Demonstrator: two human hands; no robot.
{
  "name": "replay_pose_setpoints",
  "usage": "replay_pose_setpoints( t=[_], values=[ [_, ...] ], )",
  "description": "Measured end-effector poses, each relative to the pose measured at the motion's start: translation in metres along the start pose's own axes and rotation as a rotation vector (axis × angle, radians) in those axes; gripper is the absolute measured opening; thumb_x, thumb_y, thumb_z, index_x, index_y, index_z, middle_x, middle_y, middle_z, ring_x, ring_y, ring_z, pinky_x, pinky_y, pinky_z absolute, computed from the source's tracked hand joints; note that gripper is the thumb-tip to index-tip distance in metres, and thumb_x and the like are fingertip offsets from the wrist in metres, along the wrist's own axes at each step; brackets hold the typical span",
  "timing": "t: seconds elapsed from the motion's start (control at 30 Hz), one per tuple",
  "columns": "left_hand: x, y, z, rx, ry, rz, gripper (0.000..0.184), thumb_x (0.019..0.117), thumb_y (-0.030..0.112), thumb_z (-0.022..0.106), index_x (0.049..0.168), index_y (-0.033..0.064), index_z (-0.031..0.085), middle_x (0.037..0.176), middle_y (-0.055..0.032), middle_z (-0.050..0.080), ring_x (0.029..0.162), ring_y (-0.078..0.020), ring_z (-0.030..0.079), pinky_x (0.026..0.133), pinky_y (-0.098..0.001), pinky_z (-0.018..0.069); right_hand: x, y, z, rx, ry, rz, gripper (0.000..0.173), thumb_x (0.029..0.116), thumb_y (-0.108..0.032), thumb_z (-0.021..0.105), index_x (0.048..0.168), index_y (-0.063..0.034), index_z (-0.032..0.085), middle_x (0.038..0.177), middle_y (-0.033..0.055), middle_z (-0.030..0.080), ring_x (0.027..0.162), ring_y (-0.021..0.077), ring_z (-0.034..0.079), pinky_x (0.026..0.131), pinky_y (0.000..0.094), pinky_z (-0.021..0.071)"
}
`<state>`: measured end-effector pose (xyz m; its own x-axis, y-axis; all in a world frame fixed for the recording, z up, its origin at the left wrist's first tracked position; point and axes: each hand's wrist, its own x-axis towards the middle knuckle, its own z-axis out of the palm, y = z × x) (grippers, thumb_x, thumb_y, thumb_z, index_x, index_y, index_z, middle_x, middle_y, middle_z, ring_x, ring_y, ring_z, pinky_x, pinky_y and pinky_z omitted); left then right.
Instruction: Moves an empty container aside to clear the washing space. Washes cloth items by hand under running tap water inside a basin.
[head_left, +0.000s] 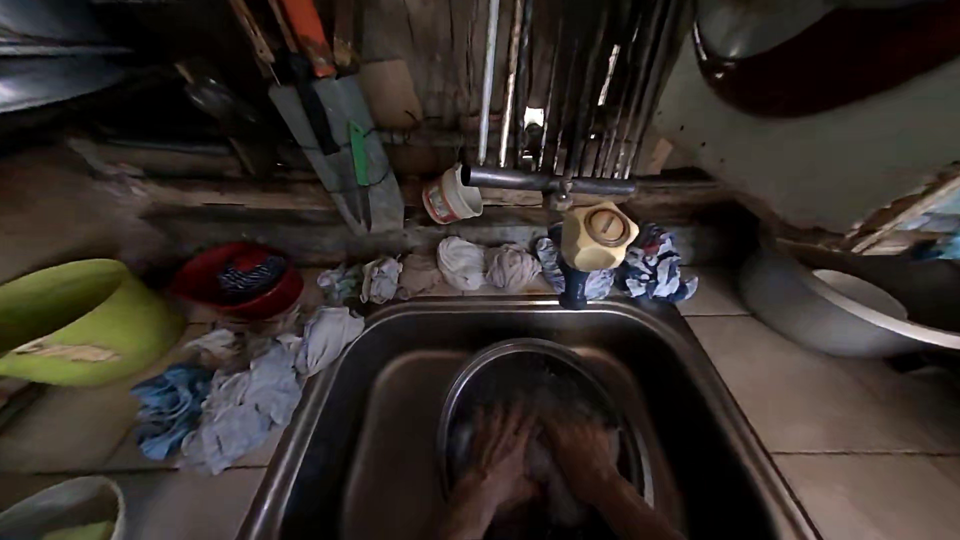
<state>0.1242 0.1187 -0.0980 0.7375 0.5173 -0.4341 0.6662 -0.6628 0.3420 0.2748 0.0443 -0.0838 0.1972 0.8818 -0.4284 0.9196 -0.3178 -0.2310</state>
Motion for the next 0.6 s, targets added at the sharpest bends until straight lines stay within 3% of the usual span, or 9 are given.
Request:
replay_pose_setpoints(
  t=[0.07, 0.13, 0.2, 0.3, 0.37, 0.43, 0.5, 0.57, 0.6],
  values=[
    [-0.004, -0.001, 0.012, -0.086, -0.026, -0.030, 0.087, 0.0938, 0.037, 0.070, 0.165, 0.0198, 0.024, 0.172, -0.0110, 0.018, 0.157, -0.0388, 0.017, 0.124, -0.0625, 0.0192, 0.002, -0.004, 0.012, -0.035, 0.015, 0.023, 0.050, 0.1055, -0.024, 0.048, 0.154, -0.0135, 0.046, 0.150, 0.0212, 0.052, 0.140, 0.0466, 0.045, 0.115, 0.0692, 0.0277],
    [-0.038, 0.001, 0.006, -0.228, -0.068, -0.112, 0.051, 0.1078, 0.016, 0.048, 0.157, 0.0047, 0.040, 0.163, -0.0192, 0.037, 0.151, -0.0387, 0.034, 0.123, -0.0541, 0.0287, 0.003, -0.006, 0.019, -0.035, -0.041, 0.064, 0.055, 0.1043, -0.018, 0.049, 0.157, -0.0069, 0.039, 0.158, 0.0247, 0.040, 0.148, 0.0490, 0.031, 0.119, 0.0703, 0.0168],
    [-0.056, 0.009, -0.008, -0.354, -0.142, -0.292, 0.042, 0.1107, 0.010, 0.037, 0.148, -0.0063, 0.047, 0.153, -0.0250, 0.048, 0.144, -0.0382, 0.045, 0.120, -0.0488, 0.0340, 0.001, -0.012, 0.014, -0.036, -0.141, 0.115, 0.053, 0.1064, -0.021, 0.047, 0.153, 0.0026, 0.041, 0.159, 0.0318, 0.034, 0.149, 0.0527, 0.026, 0.119, 0.0702, 0.0177],
    [-0.036, 0.012, -0.022, -0.430, -0.255, -0.353, 0.048, 0.1053, 0.022, 0.056, 0.146, -0.0039, 0.052, 0.149, -0.0247, 0.052, 0.141, -0.0387, 0.048, 0.117, -0.0534, 0.0360, -0.001, -0.013, 0.002, -0.014, -0.205, 0.124, 0.048, 0.1047, -0.026, 0.050, 0.144, 0.0026, 0.053, 0.148, 0.0314, 0.049, 0.139, 0.0513, 0.043, 0.112, 0.0695, 0.0309],
    [-0.007, 0.010, -0.017, -0.418, -0.119, -0.159, 0.076, 0.0803, 0.039, 0.085, 0.144, 0.0080, 0.056, 0.141, -0.0184, 0.061, 0.131, -0.0356, 0.057, 0.109, -0.0592, 0.0446, 0.004, -0.006, -0.019, 0.161, -0.153, 0.100, 0.046, 0.1032, -0.033, 0.054, 0.143, -0.0113, 0.058, 0.139, 0.0208, 0.061, 0.131, 0.0416, 0.055, 0.108, 0.0656, 0.0403],
    [-0.001, 0.019, -0.033, -0.511, 0.081, 0.045, 0.110, 0.0657, 0.050, 0.093, 0.156, 0.0147, 0.041, 0.151, -0.0145, 0.051, 0.140, -0.0313, 0.048, 0.116, -0.0601, 0.0358, 0.000, 0.005, -0.047, 0.512, -0.096, -0.050, 0.037, 0.1050, -0.031, 0.054, 0.134, -0.0102, 0.064, 0.125, 0.0139, 0.069, 0.117, 0.0275, 0.065, 0.104, 0.0510, 0.0492],
    [-0.004, 0.020, -0.040, -0.708, 0.332, 0.224, 0.098, 0.0672, 0.045, 0.093, 0.147, 0.0068, 0.051, 0.137, -0.0136, 0.063, 0.127, -0.0244, 0.060, 0.110, -0.0489, 0.0472, -0.019, 0.009, -0.077, 0.946, 0.020, -0.256, 0.026, 0.1034, -0.024, 0.055, 0.114, -0.0042, 0.068, 0.104, 0.0044, 0.068, 0.097, 0.0101, 0.064, 0.090, 0.0316, 0.0540],
    [-0.005, 0.001, -0.036, -0.770, 0.357, 0.333, 0.069, 0.0742, 0.035, 0.090, 0.128, 0.0008, 0.065, 0.120, -0.0137, 0.071, 0.114, -0.0213, 0.067, 0.103, -0.0440, 0.0538, -0.046, 0.010, -0.105, 1.297, 0.136, -0.259, 0.020, 0.0994, -0.027, 0.057, 0.099, -0.0104, 0.068, 0.089, -0.0043, 0.067, 0.083, 0.0041, 0.064, 0.078, 0.0263, 0.0557],
    [-0.004, -0.013, -0.033, -0.754, 0.329, 0.342, 0.057, 0.0760, 0.034, 0.089, 0.118, 0.0001, 0.070, 0.115, -0.0142, 0.072, 0.111, -0.0223, 0.067, 0.102, -0.0444, 0.0530, -0.054, 0.012, -0.111, 1.472, 0.183, -0.202, 0.023, 0.0964, -0.032, 0.061, 0.098, -0.0107, 0.069, 0.087, -0.0025, 0.069, 0.080, 0.0066, 0.066, 0.076, 0.0284, 0.0581]
  ],
)
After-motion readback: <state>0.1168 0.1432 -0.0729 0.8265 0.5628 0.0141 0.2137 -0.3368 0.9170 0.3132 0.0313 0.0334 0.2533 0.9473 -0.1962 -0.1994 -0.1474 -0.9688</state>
